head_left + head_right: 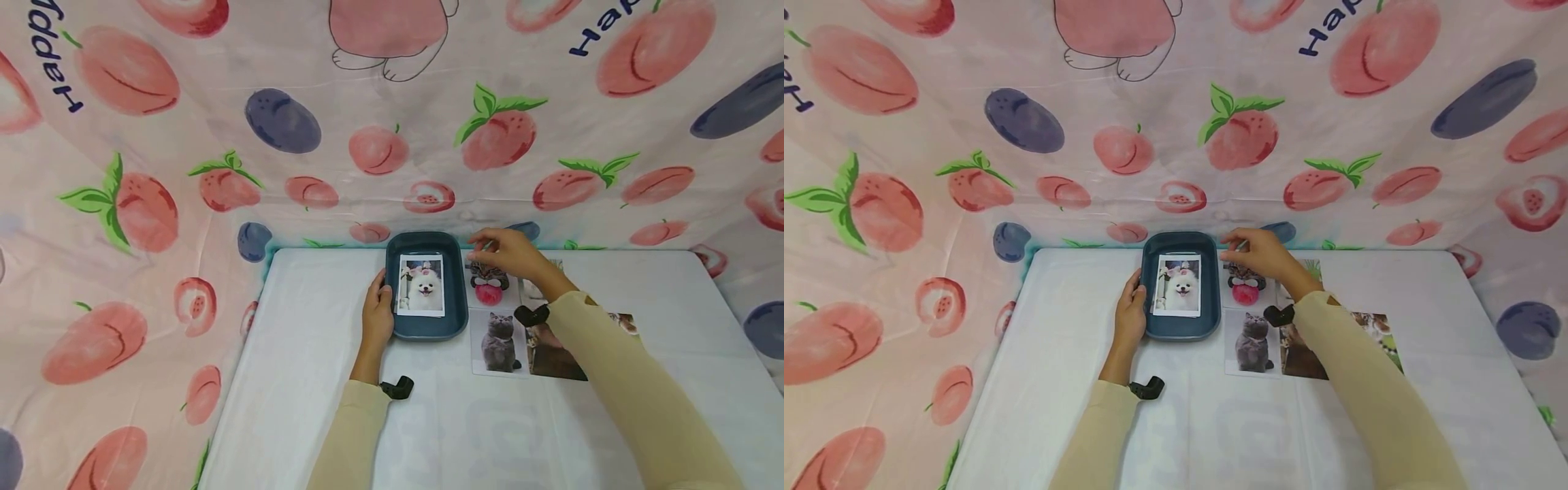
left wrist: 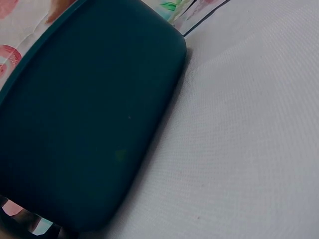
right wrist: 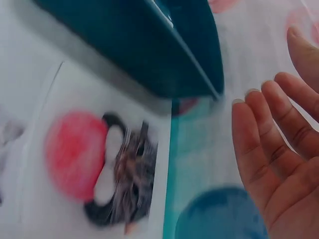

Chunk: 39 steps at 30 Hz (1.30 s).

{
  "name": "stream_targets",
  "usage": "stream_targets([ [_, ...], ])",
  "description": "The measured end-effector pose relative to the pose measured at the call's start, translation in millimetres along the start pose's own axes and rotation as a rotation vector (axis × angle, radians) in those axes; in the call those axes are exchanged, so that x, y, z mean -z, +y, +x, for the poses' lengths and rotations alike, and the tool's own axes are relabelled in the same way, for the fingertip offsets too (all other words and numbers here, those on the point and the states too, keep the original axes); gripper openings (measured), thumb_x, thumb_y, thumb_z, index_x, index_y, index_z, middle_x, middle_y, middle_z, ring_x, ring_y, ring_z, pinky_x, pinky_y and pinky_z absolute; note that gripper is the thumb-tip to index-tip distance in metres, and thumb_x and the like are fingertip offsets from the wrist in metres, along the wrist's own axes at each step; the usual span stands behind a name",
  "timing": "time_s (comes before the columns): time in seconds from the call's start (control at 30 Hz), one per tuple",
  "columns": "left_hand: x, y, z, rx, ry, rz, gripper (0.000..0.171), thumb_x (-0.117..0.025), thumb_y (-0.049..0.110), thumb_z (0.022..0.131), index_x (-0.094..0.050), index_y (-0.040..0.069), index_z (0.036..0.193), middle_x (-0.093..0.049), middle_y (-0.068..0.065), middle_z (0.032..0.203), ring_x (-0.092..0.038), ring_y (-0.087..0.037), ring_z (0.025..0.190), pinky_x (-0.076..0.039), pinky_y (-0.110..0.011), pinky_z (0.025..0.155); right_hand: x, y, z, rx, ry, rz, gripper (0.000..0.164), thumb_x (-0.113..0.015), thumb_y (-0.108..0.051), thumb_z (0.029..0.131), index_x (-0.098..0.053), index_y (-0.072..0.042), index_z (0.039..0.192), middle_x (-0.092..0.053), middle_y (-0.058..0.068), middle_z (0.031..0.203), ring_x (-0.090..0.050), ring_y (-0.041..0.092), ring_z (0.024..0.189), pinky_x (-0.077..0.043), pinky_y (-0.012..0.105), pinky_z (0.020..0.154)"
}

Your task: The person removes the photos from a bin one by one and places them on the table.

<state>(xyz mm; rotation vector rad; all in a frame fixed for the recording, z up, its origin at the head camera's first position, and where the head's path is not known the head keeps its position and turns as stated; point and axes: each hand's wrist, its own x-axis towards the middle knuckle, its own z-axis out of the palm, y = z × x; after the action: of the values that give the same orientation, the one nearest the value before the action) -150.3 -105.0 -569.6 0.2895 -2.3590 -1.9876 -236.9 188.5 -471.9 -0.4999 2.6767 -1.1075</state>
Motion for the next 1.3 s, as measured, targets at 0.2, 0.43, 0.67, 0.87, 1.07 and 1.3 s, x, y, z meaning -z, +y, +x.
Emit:
stream_targets([
  [0.2, 0.5, -2.0, 0.8, -0.009, 0.002, 0.003, 0.047, -0.041, 0.031, 0.111, -0.041, 0.025, 0.158, -0.038, -0.002, 0.164, -0.029, -0.022, 0.155, -0.023, -0.048, 0.127, -26.0, -23.0, 38.3, 0.034, -0.112, 0.048, 0.049, -0.076, -0.038, 0.093, -0.067, -0.007, 0.13, -0.068, 0.009, 0.107, -0.069, 0.03, 0.086, -0.06, 0.035, 0.072],
  [0.43, 0.3, -3.0, 0.1, -0.012, 0.005, -0.003, 0.047, -0.04, 0.03, 0.111, -0.041, 0.023, 0.157, -0.039, -0.004, 0.163, -0.03, -0.023, 0.154, -0.023, -0.05, 0.127, -54.5, -43.1, 69.2, 0.079, -0.172, 0.039, 0.049, -0.076, -0.035, 0.093, -0.067, -0.003, 0.129, -0.072, 0.011, 0.107, -0.068, 0.03, 0.097, -0.059, 0.042, 0.087],
  [0.67, -1.2, -3.3, 0.3, -0.022, 0.005, -0.004, 0.046, -0.042, 0.029, 0.111, -0.043, 0.024, 0.157, -0.042, -0.007, 0.161, -0.034, -0.026, 0.152, -0.026, -0.05, 0.125, -77.5, -45.4, 88.8, 0.081, -0.162, -0.181, 0.048, -0.074, -0.036, 0.094, -0.068, -0.002, 0.127, -0.07, 0.016, 0.127, -0.064, 0.031, 0.118, -0.05, 0.047, 0.106],
  [0.87, -1.0, -3.0, 0.9, -0.03, 0.004, -0.011, 0.046, -0.042, 0.03, 0.111, -0.043, 0.024, 0.156, -0.043, -0.005, 0.161, -0.034, -0.024, 0.152, -0.026, -0.049, 0.125, -89.7, -47.8, 91.7, -0.034, -0.213, -0.254, 0.056, -0.069, -0.04, 0.097, -0.062, -0.001, 0.136, -0.064, 0.018, 0.138, -0.058, 0.035, 0.128, -0.046, 0.049, 0.111],
  [1.07, -0.4, -3.0, 1.5, -0.029, -0.001, -0.016, 0.046, -0.041, 0.03, 0.111, -0.042, 0.025, 0.157, -0.04, -0.003, 0.163, -0.032, -0.023, 0.153, -0.025, -0.048, 0.126, -95.6, -49.4, 89.6, -0.119, -0.226, -0.271, 0.06, -0.07, -0.043, 0.095, -0.061, -0.001, 0.137, -0.063, 0.018, 0.138, -0.058, 0.034, 0.129, -0.047, 0.048, 0.11],
  [1.3, -0.3, -2.6, 1.3, -0.028, 0.001, -0.018, 0.047, -0.041, 0.029, 0.111, -0.041, 0.022, 0.157, -0.04, -0.003, 0.163, -0.031, -0.021, 0.154, -0.024, -0.045, 0.127, -100.3, -48.1, 88.9, -0.139, -0.215, -0.232, 0.042, -0.075, -0.031, 0.094, -0.069, -0.005, 0.127, -0.07, 0.014, 0.118, -0.065, 0.028, 0.106, -0.054, 0.042, 0.097],
])
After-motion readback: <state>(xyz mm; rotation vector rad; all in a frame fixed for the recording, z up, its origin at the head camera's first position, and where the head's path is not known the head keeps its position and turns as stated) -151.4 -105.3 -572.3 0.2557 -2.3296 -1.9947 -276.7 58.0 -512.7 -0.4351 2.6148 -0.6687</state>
